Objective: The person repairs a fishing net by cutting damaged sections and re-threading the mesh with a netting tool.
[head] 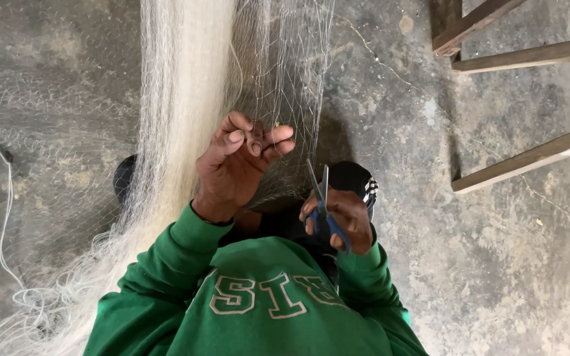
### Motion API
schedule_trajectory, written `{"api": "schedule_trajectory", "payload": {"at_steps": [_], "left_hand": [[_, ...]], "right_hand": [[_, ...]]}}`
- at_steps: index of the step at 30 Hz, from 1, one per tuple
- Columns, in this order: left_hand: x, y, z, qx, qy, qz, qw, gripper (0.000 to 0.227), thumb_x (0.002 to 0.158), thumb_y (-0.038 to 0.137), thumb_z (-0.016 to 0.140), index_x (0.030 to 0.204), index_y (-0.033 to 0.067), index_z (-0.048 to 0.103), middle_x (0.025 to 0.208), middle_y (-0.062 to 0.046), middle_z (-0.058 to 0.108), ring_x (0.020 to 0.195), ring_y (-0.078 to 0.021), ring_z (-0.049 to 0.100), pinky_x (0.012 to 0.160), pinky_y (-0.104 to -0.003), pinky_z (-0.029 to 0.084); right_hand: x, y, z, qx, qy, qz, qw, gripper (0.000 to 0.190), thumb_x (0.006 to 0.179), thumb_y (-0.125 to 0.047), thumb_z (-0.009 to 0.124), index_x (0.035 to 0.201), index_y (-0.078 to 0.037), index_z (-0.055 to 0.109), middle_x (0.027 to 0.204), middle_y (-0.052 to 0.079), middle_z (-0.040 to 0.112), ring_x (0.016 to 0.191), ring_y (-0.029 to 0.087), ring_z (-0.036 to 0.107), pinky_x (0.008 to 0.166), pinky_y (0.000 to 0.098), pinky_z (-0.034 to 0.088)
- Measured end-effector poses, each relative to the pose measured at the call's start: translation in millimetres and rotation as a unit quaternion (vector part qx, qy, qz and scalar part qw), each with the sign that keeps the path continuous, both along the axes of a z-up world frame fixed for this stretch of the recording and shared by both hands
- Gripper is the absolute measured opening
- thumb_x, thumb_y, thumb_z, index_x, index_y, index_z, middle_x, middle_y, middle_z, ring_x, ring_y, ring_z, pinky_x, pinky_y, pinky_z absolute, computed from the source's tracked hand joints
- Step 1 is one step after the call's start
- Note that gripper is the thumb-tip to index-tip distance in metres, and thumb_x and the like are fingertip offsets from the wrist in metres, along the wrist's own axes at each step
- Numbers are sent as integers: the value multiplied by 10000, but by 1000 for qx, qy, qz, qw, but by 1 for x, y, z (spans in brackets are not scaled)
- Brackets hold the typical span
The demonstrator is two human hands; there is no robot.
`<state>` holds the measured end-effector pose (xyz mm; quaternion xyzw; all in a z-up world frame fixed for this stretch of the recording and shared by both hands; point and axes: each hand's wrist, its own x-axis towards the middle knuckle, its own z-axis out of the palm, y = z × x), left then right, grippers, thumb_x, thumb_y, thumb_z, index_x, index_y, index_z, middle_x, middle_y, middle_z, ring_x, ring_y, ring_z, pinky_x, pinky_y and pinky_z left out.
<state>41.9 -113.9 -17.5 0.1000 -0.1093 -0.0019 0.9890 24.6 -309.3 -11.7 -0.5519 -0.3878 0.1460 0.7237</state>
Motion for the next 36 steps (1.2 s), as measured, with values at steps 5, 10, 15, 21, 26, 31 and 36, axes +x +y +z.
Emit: {"api": "schedule_trajectory", "payload": {"at_steps": [5, 10, 15, 21, 26, 31, 36], "left_hand": [[-5, 1, -1, -7, -17, -9, 1000, 144, 863, 165, 457, 949, 50, 454, 692, -95, 482, 1095, -390, 507, 916, -495, 434], [-8, 1, 5, -24, -58, -22, 998, 180, 877, 192, 437, 987, 49, 440, 716, -110, 482, 1124, -412, 471, 955, -528, 380], [-10, 0, 8, -20, -77, -14, 997, 206, 886, 216, 435, 1005, 48, 446, 735, -110, 506, 1118, -401, 482, 954, -533, 376], [-10, 0, 0, -11, -83, -18, 996, 213, 880, 219, 446, 1005, 47, 437, 731, -110, 508, 1130, -421, 462, 936, -534, 389], [-10, 1, 3, -18, -90, -17, 996, 222, 881, 219, 444, 1014, 42, 437, 741, -122, 522, 1123, -420, 468, 924, -527, 409], [-10, -2, 0, -21, -89, -23, 996, 233, 866, 207, 450, 1012, 27, 429, 726, -133, 510, 1135, -438, 450, 909, -547, 410], [-10, -2, 5, -31, -116, -34, 992, 222, 866, 198, 443, 1013, 32, 423, 732, -129, 492, 1152, -431, 427, 923, -578, 385]], "right_hand": [[9, -2, -2, 15, 97, 43, 994, 582, 714, -382, 686, 895, 150, 532, 649, 190, 577, 572, 214, 620, 558, 291, 513], [20, -4, 1, 33, 114, 73, 990, 556, 708, -357, 707, 885, 145, 546, 614, 168, 583, 536, 194, 624, 522, 295, 529], [25, -2, 4, 44, 91, 103, 990, 495, 720, -299, 712, 891, 141, 565, 673, 153, 560, 532, 190, 618, 486, 296, 531], [29, -2, 0, 58, 88, 104, 989, 484, 741, -242, 708, 988, 142, 549, 791, 182, 579, 563, 187, 617, 486, 284, 543], [31, -7, -4, 52, 97, 109, 988, 507, 715, -266, 723, 935, 156, 546, 767, 204, 568, 527, 201, 616, 451, 289, 537], [32, -4, -3, 65, 103, 108, 987, 512, 706, -246, 731, 905, 182, 535, 676, 192, 549, 489, 206, 606, 419, 280, 514], [36, -2, 3, 47, 92, 110, 988, 508, 708, -253, 709, 867, 194, 525, 556, 175, 540, 458, 195, 600, 393, 240, 471]]}}
